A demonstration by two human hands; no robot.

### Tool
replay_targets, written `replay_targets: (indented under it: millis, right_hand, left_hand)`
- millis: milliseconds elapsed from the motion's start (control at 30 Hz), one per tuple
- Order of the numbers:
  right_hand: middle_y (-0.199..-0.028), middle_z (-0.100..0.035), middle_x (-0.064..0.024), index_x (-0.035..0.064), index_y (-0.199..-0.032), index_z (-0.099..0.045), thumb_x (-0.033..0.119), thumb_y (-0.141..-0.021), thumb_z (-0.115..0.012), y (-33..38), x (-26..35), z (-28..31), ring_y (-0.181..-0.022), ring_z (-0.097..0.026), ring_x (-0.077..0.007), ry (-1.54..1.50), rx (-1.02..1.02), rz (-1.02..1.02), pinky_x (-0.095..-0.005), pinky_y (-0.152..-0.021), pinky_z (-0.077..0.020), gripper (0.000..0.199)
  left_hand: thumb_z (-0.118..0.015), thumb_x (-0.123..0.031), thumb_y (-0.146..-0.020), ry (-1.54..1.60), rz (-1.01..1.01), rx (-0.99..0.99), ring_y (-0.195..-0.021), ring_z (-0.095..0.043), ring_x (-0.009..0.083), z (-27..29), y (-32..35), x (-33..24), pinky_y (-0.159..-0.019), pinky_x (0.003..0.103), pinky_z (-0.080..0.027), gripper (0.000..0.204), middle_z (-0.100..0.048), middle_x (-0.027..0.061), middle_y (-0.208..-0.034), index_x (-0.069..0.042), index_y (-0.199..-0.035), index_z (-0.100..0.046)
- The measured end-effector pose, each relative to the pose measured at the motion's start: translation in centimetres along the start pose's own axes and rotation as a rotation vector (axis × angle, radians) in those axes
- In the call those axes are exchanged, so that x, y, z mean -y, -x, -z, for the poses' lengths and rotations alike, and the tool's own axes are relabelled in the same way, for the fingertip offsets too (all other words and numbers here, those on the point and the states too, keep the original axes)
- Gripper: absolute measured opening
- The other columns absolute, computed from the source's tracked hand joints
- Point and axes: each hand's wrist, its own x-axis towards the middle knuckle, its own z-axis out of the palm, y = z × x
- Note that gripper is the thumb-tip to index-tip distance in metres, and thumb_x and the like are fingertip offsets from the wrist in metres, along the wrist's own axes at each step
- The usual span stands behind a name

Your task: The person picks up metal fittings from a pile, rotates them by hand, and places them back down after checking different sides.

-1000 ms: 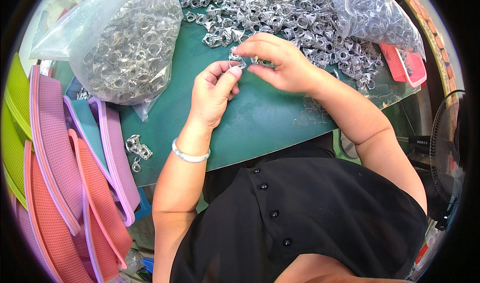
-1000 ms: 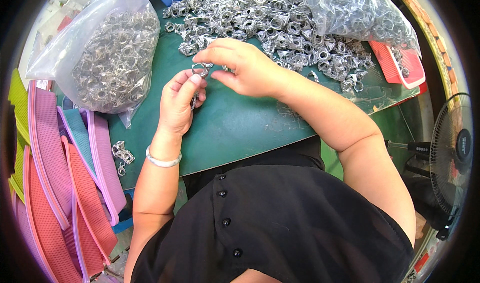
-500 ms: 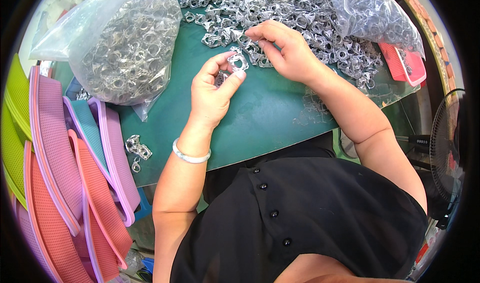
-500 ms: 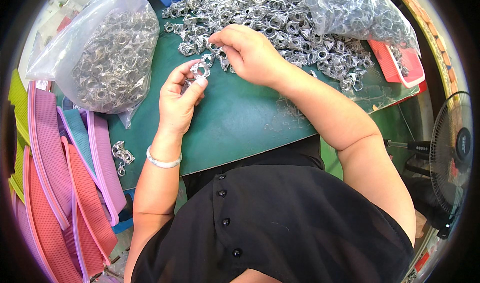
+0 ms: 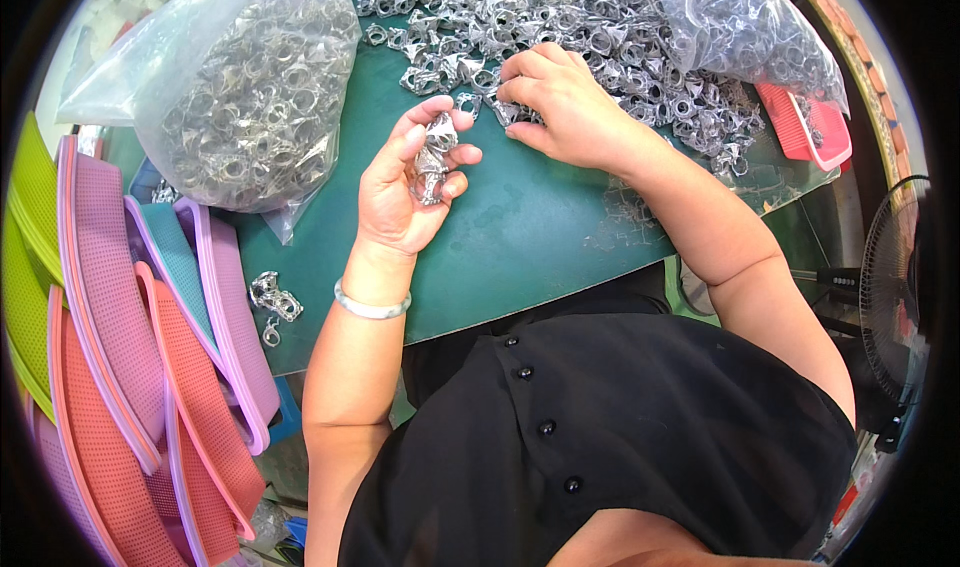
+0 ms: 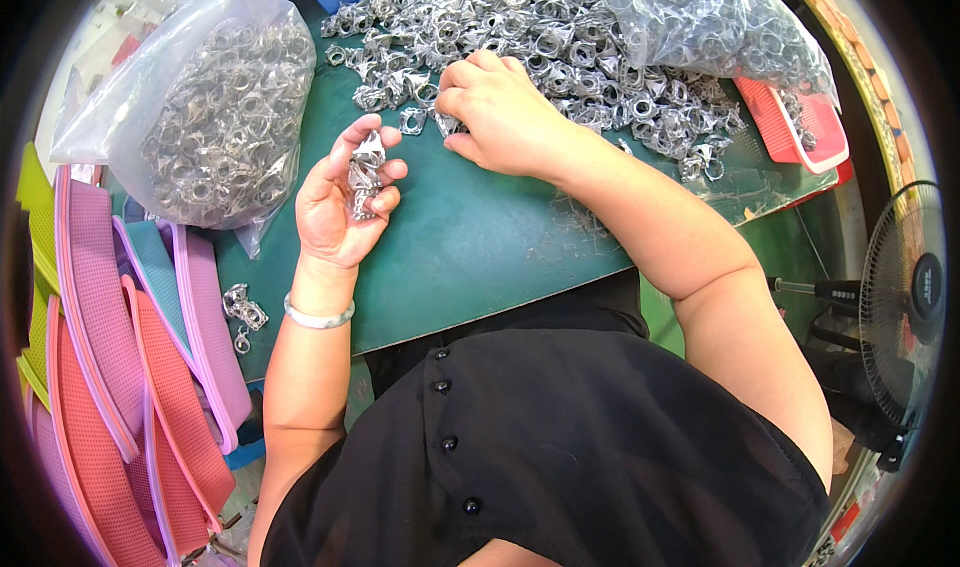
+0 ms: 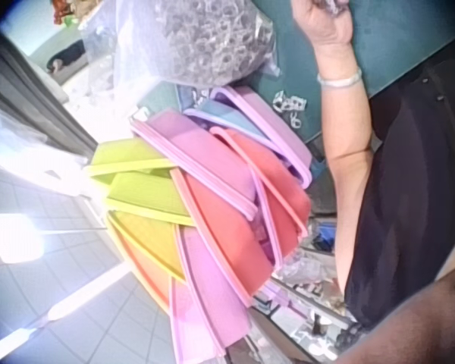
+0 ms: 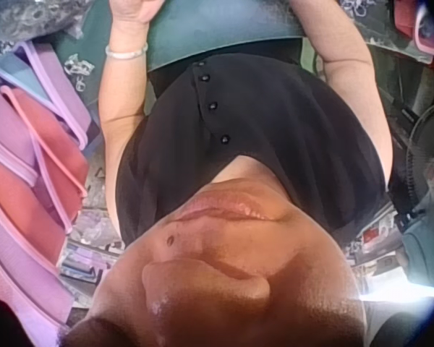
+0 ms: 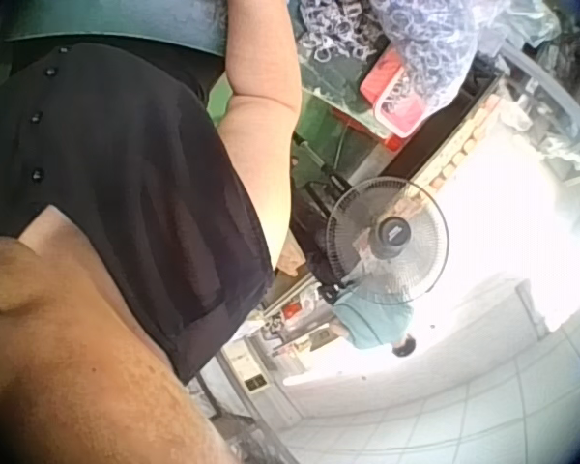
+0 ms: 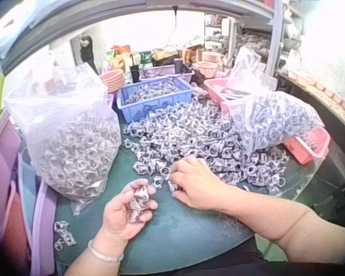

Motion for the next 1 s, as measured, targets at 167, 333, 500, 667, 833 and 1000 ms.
replay_targets:
  millis: [167,333,500,667,833,1000]
  right_hand:
    - [-0.096,-0.056,-0.0055,0.0062,-0.089,-0.061,0.017,-0.068,-0.067,-0.2,-0.3,0.1,-0.095,-0.048,-0.0246,-0.127,-0.036,0.006,-0.0375,-0.084,-0.0366,0.024]
    - [-0.094,-0.059,-0.0052,0.0033,-0.094,-0.058,0.012,-0.074,-0.066,-0.5,-0.2,0.7,-0.089,-0.054,-0.0198,-0.577,-0.086,-0.014,-0.0325,-0.076,-0.0448,0.024]
    - [-0.097,-0.058,-0.0043,-0.0015,-0.105,-0.054,0.001,-0.082,-0.058,-0.5,0.6,0.1,-0.088,-0.054,-0.0092,-1.381,0.062,-0.194,-0.0235,-0.078,-0.0447,0.024]
    - [-0.098,-0.058,-0.0056,-0.0021,-0.11,-0.051,0.0,-0.081,-0.058,-0.4,1.0,-0.3,-0.09,-0.055,-0.0104,-1.384,0.097,-0.178,-0.0264,-0.082,-0.0455,0.03]
    - [-0.101,-0.057,-0.006,-0.0015,-0.116,-0.048,-0.001,-0.081,-0.057,-0.4,1.1,-0.3,-0.093,-0.054,-0.0106,-1.339,0.107,-0.136,-0.0261,-0.083,-0.0448,0.036]
    - [-0.102,-0.056,-0.0062,-0.0012,-0.117,-0.048,-0.003,-0.081,-0.055,-0.4,0.9,-0.3,-0.095,-0.053,-0.0116,-1.325,0.155,-0.128,-0.0261,-0.084,-0.0436,0.037]
  left_hand:
    - [-0.047,-0.01,-0.086,-0.139,-0.077,-0.146,-0.084,-0.061,0.0214,-1.3,0.0,0.3,-0.053,0.025,-0.045,0.03,-0.057,0.0094,-0.105,-0.006,-0.116,-0.047]
    - [-0.051,-0.011,-0.085,-0.304,-0.024,-0.269,-0.076,-0.059,0.0142,-1.1,-0.2,0.4,-0.051,0.021,-0.043,0.025,-0.058,0.0056,-0.099,-0.006,-0.11,-0.052]
    - [-0.053,-0.018,-0.087,-0.401,0.017,-0.22,-0.068,-0.054,0.0114,-1.3,0.0,1.2,-0.048,0.019,-0.04,0.023,-0.057,0.0053,-0.09,-0.004,-0.105,-0.053]
    - [-0.056,-0.019,-0.086,-0.471,-0.02,-0.219,-0.062,-0.052,0.0093,-1.2,0.0,1.2,-0.047,0.019,-0.038,0.015,-0.058,0.002,-0.081,-0.005,-0.092,-0.057]
    - [-0.059,-0.016,-0.084,-0.489,-0.055,-0.278,-0.06,-0.05,0.0086,-1.6,0.2,1.3,-0.048,0.019,-0.037,0.011,-0.057,0.0004,-0.074,-0.006,-0.083,-0.058]
    - [-0.06,-0.016,-0.083,-0.53,-0.09,-0.3,-0.059,-0.05,0.0088,-1.5,0.2,1.4,-0.048,0.019,-0.038,0.011,-0.057,0.001,-0.073,-0.006,-0.083,-0.058]
